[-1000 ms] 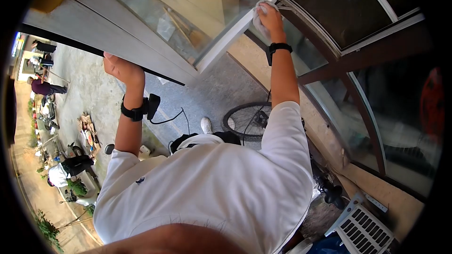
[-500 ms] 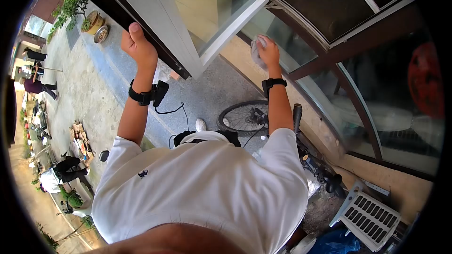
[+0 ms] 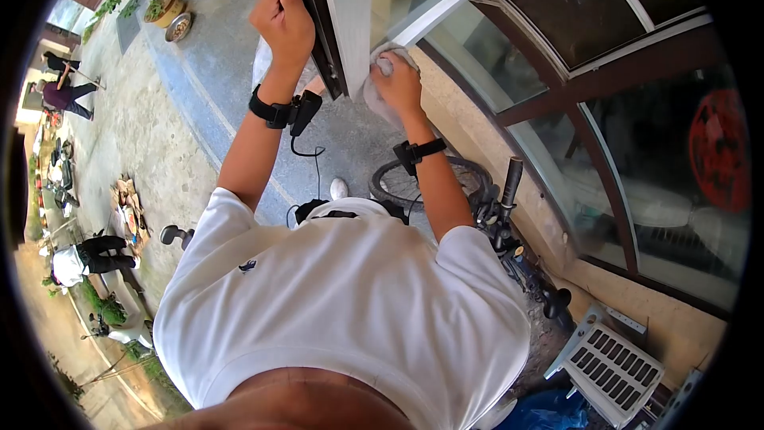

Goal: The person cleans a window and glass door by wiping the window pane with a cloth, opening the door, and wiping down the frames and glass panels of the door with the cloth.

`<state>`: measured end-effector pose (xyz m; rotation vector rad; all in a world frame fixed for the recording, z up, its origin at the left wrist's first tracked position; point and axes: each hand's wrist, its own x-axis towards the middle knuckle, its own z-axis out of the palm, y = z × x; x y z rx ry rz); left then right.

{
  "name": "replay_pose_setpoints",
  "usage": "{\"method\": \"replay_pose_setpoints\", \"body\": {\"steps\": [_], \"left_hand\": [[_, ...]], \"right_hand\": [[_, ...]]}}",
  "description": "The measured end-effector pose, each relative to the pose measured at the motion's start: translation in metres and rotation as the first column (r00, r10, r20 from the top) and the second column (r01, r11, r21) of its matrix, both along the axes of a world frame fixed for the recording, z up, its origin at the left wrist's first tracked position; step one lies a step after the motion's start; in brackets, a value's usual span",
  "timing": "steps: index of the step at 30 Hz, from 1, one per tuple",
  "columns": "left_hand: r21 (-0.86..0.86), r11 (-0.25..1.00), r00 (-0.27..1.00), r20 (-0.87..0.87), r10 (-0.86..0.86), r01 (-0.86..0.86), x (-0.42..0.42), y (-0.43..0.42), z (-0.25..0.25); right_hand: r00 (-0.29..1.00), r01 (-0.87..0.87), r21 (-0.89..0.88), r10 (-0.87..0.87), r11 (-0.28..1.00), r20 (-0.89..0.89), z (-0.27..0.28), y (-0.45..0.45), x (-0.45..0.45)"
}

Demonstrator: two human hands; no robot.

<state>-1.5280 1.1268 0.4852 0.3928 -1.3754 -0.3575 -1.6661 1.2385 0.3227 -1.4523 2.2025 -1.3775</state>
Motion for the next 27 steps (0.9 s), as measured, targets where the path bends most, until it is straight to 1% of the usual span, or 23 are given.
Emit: {"method": "replay_pose_setpoints", "body": {"steps": [2,3,5,6,8,9,11,12,14,15,16,17,18,19,20,21,22,23,24,25,26,27], "left_hand": [[0.022,1.0,1.0,0.005,0.001,-0.001,-0.001,0.001,-0.001],[0.041,0.999,1.0,0.007,0.012,-0.013,-0.001,0.002,0.0],[0.03,0.999,0.999,0.022,0.027,-0.028,0.0,0.002,0.0],[0.02,0.999,0.998,0.034,0.048,-0.049,0.001,0.002,0.0],[0.035,0.997,0.997,0.035,0.068,-0.069,0.0,0.003,0.001],[0.043,0.996,0.996,0.042,0.077,-0.078,0.0,0.004,0.002],[0.049,0.995,0.995,0.057,0.079,-0.082,0.001,0.003,-0.001],[0.045,0.995,0.995,0.061,0.083,-0.086,0.0,0.005,0.002],[0.034,0.997,0.997,0.038,0.065,-0.066,0.0,0.011,0.009],[0.039,0.997,0.996,0.052,0.071,-0.073,0.002,0.01,0.008],[0.017,0.996,0.996,0.042,0.084,-0.085,0.001,0.007,0.005],[-0.004,0.995,0.995,0.026,0.097,-0.097,-0.002,0.004,0.001],[0.014,0.995,0.994,0.04,0.098,-0.099,-0.003,0.001,-0.001],[0.033,0.994,0.993,0.055,0.101,-0.103,-0.002,-0.001,-0.003],[0.047,0.993,0.992,0.064,0.105,-0.108,0.002,0.0,-0.006],[0.208,0.933,0.928,0.295,0.227,-0.295,0.005,0.003,-0.008],[0.215,0.931,0.927,0.3,0.225,-0.296,0.005,0.004,-0.01],[0.235,0.935,0.95,0.232,0.211,-0.265,0.003,0.003,-0.011],[0.243,0.942,0.968,0.157,0.197,-0.232,0.0,0.001,-0.01],[0.237,0.944,0.968,0.161,0.194,-0.228,0.0,0.001,-0.008],[0.218,0.947,0.965,0.17,0.201,-0.235,0.001,0.002,-0.008],[0.196,0.95,0.961,0.178,0.21,-0.244,0.002,0.003,-0.007]], "right_hand": [[0.997,-0.038,0.082,0.043,0.996,-0.061,0.013,-0.001,-0.006],[0.997,-0.033,0.084,0.038,0.996,-0.06,0.008,-0.003,-0.011],[0.975,0.133,-0.025,-0.135,0.991,-0.179,-0.007,-0.021,-0.028],[0.973,0.136,-0.039,-0.141,0.99,-0.182,-0.007,-0.031,-0.042],[0.957,0.233,0.005,-0.228,0.972,-0.179,-0.006,-0.044,-0.077],[0.957,0.237,-0.001,-0.234,0.971,-0.174,-0.007,-0.054,-0.097],[0.896,0.379,0.136,-0.327,0.915,-0.301,-0.013,-0.076,-0.134],[0.898,0.375,0.134,-0.324,0.917,-0.296,-0.016,-0.082,-0.145],[0.907,0.349,0.105,-0.308,0.931,-0.287,-0.024,-0.088,-0.153],[0.926,0.319,0.091,-0.29,0.943,-0.239,-0.023,-0.085,-0.147],[0.931,0.315,0.111,-0.284,0.943,-0.228,-0.024,-0.075,-0.135],[0.96,0.221,0.103,-0.197,0.97,-0.2,-0.026,-0.066,-0.124],[0.979,0.126,0.094,-0.109,0.988,-0.171,-0.027,-0.055,-0.113],[0.987,-0.014,-0.005,0.013,1.0,-0.163,-0.03,-0.042,-0.1],[0.988,-0.016,0.014,0.018,1.0,-0.152,-0.032,-0.028,-0.085],[0.961,-0.23,-0.021,0.224,0.973,-0.162,-0.026,-0.015,-0.07],[0.891,-0.433,-0.054,0.418,0.9,-0.177,-0.022,0.0,-0.057],[0.892,-0.432,-0.048,0.418,0.901,-0.172,-0.018,0.015,-0.048],[0.881,-0.407,0.075,0.412,0.911,-0.232,-0.013,0.023,-0.042],[0.866,-0.367,0.192,0.41,0.91,-0.287,-0.007,0.027,-0.038],[0.87,-0.366,0.187,0.407,0.912,-0.28,0.003,0.029,-0.045],[0.906,-0.212,0.288,0.298,0.934,-0.302,0.019,0.03,-0.057]]}}
